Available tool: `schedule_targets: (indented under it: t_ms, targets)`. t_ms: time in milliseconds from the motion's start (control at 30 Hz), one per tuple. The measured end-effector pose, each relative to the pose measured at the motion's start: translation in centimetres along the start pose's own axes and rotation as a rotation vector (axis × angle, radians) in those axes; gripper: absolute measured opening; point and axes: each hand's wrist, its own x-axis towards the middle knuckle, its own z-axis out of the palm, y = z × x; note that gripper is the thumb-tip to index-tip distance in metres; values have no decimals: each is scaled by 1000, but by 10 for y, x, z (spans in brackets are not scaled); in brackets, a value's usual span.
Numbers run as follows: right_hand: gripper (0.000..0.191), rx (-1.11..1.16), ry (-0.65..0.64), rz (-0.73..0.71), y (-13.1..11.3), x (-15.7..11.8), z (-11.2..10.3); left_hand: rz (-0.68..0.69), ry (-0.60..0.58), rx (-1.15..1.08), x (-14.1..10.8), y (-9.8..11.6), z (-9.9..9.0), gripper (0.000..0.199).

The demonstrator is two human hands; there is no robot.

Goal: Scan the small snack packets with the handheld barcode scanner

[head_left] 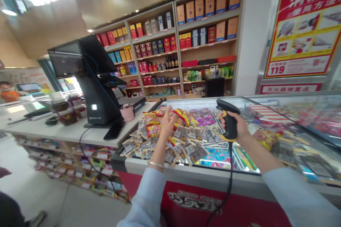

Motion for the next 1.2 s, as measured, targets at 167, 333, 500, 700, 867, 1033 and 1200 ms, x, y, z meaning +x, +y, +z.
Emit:
schedule_targets:
  t_ms: [167, 333, 500, 700, 867, 1033, 1200]
  targets:
    - [18, -32, -75, 150, 42, 24, 26, -108, 91, 67, 5, -34, -1, 49]
    - [20, -52, -102, 299, 73, 38, 29, -59, 112, 346, 4, -47, 13, 52]
    - [19, -14, -82, 341, 88, 37, 20, -179, 101, 619, -2, -47, 14, 42]
    - [19, 2, -97, 349, 94, 36, 19, -179, -82, 897, -5, -45, 16, 43]
    - [17, 30, -110, 382, 92, 33, 23, -191, -152, 935, -7, -47, 19, 42]
    - [18, 59, -118, 398, 87, 29, 27, -221, -137, 640, -2, -58, 9, 50]
    - [21, 46, -101, 406, 86, 30, 28, -317, -111, 397, 4, -65, 2, 59]
